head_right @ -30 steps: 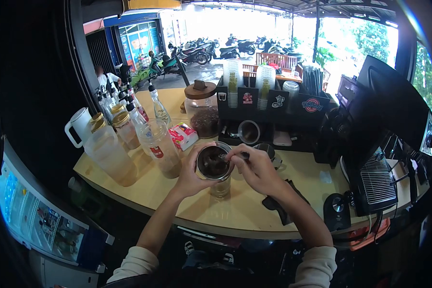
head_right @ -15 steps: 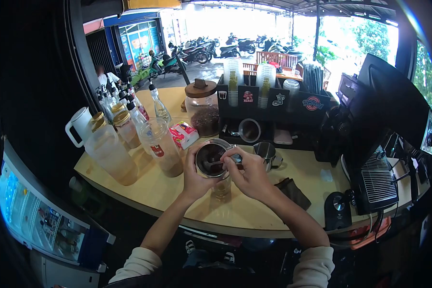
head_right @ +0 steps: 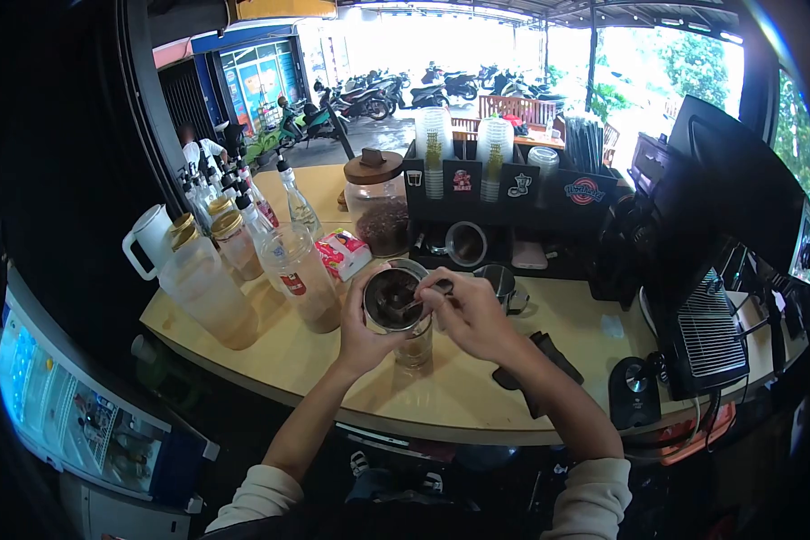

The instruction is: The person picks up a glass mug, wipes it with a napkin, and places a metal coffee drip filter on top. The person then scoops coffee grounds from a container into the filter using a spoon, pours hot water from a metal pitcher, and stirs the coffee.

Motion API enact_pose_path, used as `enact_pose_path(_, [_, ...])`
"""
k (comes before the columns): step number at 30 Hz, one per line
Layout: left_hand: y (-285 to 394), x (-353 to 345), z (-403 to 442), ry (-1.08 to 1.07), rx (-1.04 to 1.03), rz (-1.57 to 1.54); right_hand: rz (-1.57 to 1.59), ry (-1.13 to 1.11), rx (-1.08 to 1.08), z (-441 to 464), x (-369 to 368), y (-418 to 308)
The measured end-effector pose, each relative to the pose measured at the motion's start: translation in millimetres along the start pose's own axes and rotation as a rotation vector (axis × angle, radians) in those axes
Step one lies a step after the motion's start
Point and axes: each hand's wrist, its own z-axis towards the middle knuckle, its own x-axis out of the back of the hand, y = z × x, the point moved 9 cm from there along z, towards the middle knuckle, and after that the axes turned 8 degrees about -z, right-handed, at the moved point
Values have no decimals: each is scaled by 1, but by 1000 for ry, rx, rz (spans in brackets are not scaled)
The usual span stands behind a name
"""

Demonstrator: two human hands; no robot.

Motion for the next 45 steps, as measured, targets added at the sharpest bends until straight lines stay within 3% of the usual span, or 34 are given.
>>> enact_pose_path(4, [9, -3, 3, -54, -30, 57, 20, 4, -16, 5, 8, 2])
enact_pose_path(6, [4, -5, 3, -61, 51, -42, -41, -96, 26, 5, -1, -5])
enact_pose_path(9, [7, -6, 4, -74, 15, -16, 12, -5, 13, 9, 14, -1])
enact_pose_path(12, [1, -6, 3, -95, 42, 22, -40, -93, 62, 7, 3, -2])
enact_pose_path(15, [0, -7, 2, -90, 47, 21, -35, 5, -9, 8, 14, -1])
enact_pose_path(20, [-1, -9, 1, -90, 63, 24, -64, -52, 15, 7, 3, -3])
enact_pose_path(22, [-1, -10, 1, -101, 61, 63, -33, 48, 25, 10, 14, -2])
enact_pose_path(25, [0, -11, 2, -105, 55, 45, -38, -44, 25, 8, 3, -1])
enact_pose_path(28, [0, -11, 3, -108, 59, 47, -98, 0, 90, 8, 11, -6])
enact_pose_path(30, [6, -9, 4, -76, 23, 3, -78, -3, -5, 10, 16, 2])
enact_pose_path(32, [6, -9, 5, -80, 36, -7, -75, -77, 101, 9, 5, -7])
enact_pose_path(37, [7, -10, 5, -108, 21, -4, -38, -23, 5, 12, 14, 1])
enact_pose_path(39, [3, -10, 4, -114, 56, -11, -49, -98, 50, 9, 2, -7])
enact_pose_path(42, [5, -9, 3, -86, 55, 3, -146, -2, 203, 7, 9, -20])
enact_pose_path(45, [8, -8, 3, -71, 68, -9, -166, -40, 216, 8, 7, -20])
